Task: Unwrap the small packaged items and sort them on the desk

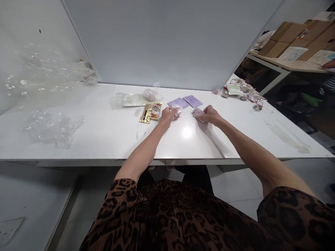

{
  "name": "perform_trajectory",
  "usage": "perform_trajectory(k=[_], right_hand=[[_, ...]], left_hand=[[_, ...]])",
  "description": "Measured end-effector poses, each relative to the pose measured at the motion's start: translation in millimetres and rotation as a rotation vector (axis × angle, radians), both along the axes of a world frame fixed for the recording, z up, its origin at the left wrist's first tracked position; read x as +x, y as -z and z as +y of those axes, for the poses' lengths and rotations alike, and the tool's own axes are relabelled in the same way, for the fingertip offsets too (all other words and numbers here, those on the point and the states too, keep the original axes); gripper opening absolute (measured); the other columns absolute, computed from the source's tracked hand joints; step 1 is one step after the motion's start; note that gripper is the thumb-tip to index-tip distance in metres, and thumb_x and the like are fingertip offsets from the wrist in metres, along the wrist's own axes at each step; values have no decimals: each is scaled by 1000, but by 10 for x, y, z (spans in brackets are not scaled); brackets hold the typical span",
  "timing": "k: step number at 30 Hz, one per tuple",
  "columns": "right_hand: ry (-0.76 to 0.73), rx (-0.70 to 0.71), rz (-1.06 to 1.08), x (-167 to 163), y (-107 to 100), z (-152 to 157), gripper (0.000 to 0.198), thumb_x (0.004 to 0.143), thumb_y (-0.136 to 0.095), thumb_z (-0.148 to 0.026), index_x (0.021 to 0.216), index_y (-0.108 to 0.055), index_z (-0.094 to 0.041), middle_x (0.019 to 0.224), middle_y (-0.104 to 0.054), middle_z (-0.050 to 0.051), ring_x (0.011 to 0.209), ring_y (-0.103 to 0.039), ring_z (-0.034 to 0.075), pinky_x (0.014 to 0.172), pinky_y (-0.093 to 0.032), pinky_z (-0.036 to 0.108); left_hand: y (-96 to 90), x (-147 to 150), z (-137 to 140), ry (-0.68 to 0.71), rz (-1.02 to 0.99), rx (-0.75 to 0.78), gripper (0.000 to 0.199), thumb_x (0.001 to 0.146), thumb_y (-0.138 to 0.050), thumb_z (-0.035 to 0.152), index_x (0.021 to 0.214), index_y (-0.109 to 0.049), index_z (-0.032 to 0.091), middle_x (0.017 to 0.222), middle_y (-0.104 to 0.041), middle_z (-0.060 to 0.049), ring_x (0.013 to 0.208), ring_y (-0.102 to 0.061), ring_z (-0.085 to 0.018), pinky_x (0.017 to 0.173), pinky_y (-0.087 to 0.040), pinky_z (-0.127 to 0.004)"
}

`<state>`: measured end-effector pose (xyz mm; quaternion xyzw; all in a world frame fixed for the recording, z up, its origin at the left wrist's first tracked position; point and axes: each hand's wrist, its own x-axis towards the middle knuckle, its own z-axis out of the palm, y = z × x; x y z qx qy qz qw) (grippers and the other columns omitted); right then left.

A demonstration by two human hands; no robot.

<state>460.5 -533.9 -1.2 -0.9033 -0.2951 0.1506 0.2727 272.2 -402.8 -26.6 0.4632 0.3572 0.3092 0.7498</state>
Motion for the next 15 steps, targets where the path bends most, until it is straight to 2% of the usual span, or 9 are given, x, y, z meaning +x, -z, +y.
perform_trajectory(k=[2,5,8,10,12,15], right_hand=[[-32,47,68,-80,-2,-72,59,59,-98,-31,102,-58,-21,90,-64,2,82,-57,18,65,-46,27],[-89,94,225,-128,19,-333,48,63,-97,-38,89,-62,-19,81,-65,3,71,-58,16,57,-46,26],[-18,252,436,12,73,-724,45,67,-97,-46,78,-64,-17,68,-59,1,59,-50,11,48,-35,22],[140,358,495,242,104,-957,45,71,-95,-47,72,-61,-17,61,-54,0,52,-43,8,43,-27,20],[270,399,461,581,100,-1073,44,77,-92,-44,69,-57,-18,57,-52,0,47,-39,8,41,-25,21],[385,453,373,1227,2,-940,41,84,-86,-38,70,-51,-22,54,-50,0,45,-40,10,40,-28,24]], left_hand=[[6,-9,3,-2,-17,3,28,89,-79,18,111,-63,11,73,-69,0,58,-64,-8,64,-56,-23],[7,-25,-7,-23,-42,-6,29,88,-80,16,110,-62,12,78,-71,0,60,-66,-9,66,-56,-25],[-11,-36,-35,-44,-37,-5,31,87,-82,20,110,-62,13,77,-72,0,59,-66,-9,66,-55,-25],[-28,-36,-62,-51,-40,-9,31,87,-83,22,109,-63,13,76,-72,0,59,-67,-10,66,-55,-26],[-41,-27,-89,-56,-46,-28,35,85,-85,24,109,-63,13,75,-72,0,60,-68,-11,67,-56,-26],[-47,-10,-115,-54,-65,-50,38,83,-87,25,110,-63,13,82,-75,-1,64,-70,-12,70,-58,-28]])
